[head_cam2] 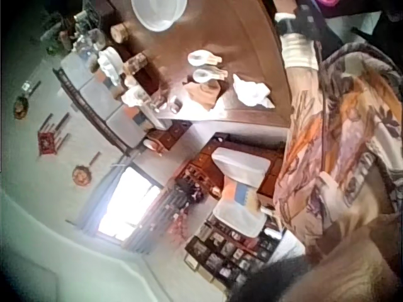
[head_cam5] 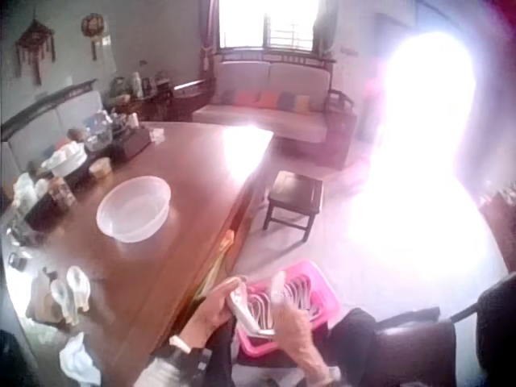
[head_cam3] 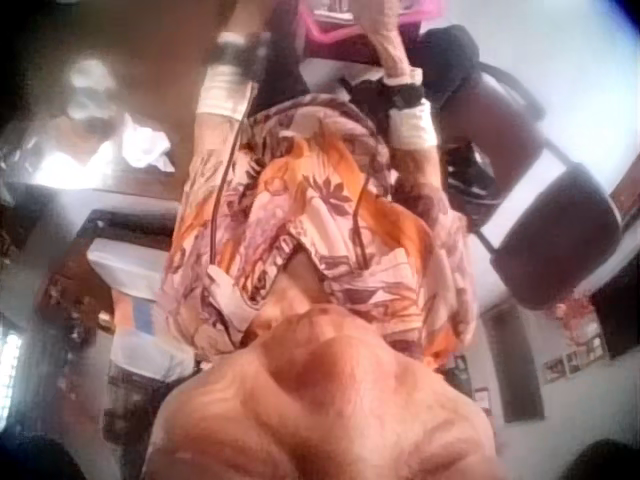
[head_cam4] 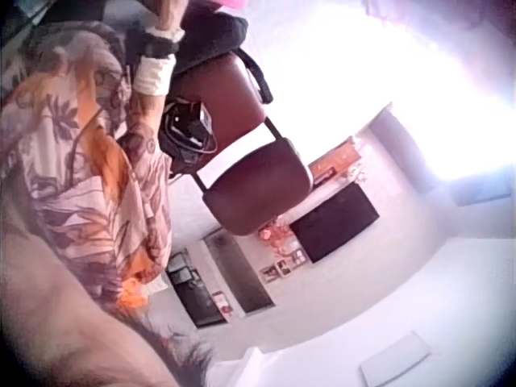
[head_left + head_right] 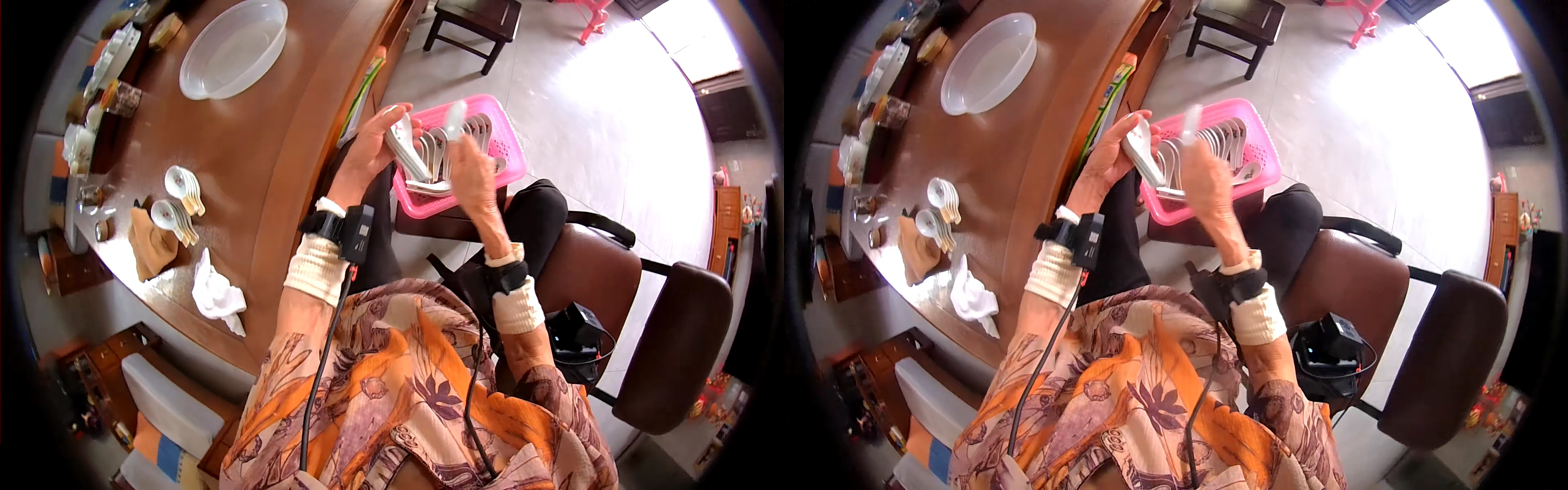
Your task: Drying and organizing glasses and ceramic spoons using a cloth.
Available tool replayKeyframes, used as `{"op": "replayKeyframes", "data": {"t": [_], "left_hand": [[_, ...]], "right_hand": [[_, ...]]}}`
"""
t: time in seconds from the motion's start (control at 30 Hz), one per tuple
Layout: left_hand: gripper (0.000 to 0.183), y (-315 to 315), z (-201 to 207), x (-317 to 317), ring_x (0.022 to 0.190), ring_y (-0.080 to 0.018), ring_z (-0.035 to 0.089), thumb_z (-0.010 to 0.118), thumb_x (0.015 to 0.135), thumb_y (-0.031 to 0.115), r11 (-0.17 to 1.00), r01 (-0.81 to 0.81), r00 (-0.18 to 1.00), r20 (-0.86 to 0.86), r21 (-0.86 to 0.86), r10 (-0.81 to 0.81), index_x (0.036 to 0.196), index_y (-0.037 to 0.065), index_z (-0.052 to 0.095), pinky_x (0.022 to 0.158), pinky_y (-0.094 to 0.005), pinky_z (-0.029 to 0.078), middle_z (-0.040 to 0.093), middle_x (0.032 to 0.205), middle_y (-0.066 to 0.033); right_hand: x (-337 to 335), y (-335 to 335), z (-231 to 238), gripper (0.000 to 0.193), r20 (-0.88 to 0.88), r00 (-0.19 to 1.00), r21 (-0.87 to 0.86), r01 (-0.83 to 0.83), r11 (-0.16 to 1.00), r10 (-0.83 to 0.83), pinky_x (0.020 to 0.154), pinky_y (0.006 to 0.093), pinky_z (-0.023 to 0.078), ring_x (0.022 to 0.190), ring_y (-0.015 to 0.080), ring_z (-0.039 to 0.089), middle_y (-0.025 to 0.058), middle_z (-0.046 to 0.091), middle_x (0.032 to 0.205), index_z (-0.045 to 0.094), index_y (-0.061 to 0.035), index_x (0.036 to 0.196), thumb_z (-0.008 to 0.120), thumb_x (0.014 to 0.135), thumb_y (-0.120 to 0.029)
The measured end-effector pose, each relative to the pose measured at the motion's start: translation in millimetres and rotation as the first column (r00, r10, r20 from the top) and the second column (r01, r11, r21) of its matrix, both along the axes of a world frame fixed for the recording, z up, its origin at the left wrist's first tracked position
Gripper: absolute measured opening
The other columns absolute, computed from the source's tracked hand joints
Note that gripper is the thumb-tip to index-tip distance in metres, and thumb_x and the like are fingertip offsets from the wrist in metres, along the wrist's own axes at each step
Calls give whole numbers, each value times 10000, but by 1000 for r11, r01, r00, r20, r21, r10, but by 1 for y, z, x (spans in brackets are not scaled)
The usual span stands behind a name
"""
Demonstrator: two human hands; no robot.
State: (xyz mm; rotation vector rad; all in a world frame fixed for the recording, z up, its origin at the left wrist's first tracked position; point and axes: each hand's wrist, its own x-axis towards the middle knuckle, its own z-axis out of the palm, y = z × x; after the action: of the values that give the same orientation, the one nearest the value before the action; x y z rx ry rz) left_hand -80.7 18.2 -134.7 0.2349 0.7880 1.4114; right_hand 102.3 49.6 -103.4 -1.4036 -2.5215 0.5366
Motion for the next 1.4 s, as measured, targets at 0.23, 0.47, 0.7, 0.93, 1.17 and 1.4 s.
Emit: {"op": "replayKeyframes", "data": {"t": [0.23,0.47,0.7,0.93,1.17,1.4], "left_hand": [[424,13,-2,6,824,-223,621,669,822,283,998,-57,996,67,-1,57,1127,30,519,702,-366,553,594,955,-170],[459,3,3,0,849,-240,621,672,817,288,997,-75,993,94,9,73,1158,29,507,722,-370,552,596,980,-178],[468,7,7,4,833,-250,624,669,820,274,997,-72,991,113,21,69,1173,25,490,731,-382,544,597,965,-184],[447,-11,3,-9,885,-252,616,651,830,240,994,-100,990,99,35,96,1179,23,476,756,-390,537,592,984,-186],[451,-2,3,-2,894,-257,617,643,823,197,992,-81,991,116,95,70,1197,16,466,779,-399,538,596,990,-194],[479,-5,5,-3,939,-268,598,641,828,209,991,-59,994,103,122,47,1220,21,442,832,-424,513,583,1016,-186]], "right_hand": [[75,61,-94,400,236,963,28,126,992,-129,644,509,489,716,415,631,251,623,733,463,38,1132,539,775,-126],[76,70,-117,180,564,825,99,-116,988,41,485,484,516,688,306,672,172,671,772,689,-30,858,603,740,-136],[61,76,-134,161,702,700,-164,-24,986,133,409,514,488,684,285,679,104,694,783,722,-101,782,629,724,-220],[28,67,-88,377,498,867,-289,178,941,-11,814,473,486,919,391,624,213,650,962,682,-39,913,600,752,-369],[98,106,-146,193,20,981,-44,-192,980,193,702,455,490,774,369,614,196,623,743,679,-38,825,550,697,-104],[97,75,-156,294,350,892,-255,-202,945,286,833,643,384,1057,397,527,124,574,1125,640,-174,1022,586,736,-135]]}}
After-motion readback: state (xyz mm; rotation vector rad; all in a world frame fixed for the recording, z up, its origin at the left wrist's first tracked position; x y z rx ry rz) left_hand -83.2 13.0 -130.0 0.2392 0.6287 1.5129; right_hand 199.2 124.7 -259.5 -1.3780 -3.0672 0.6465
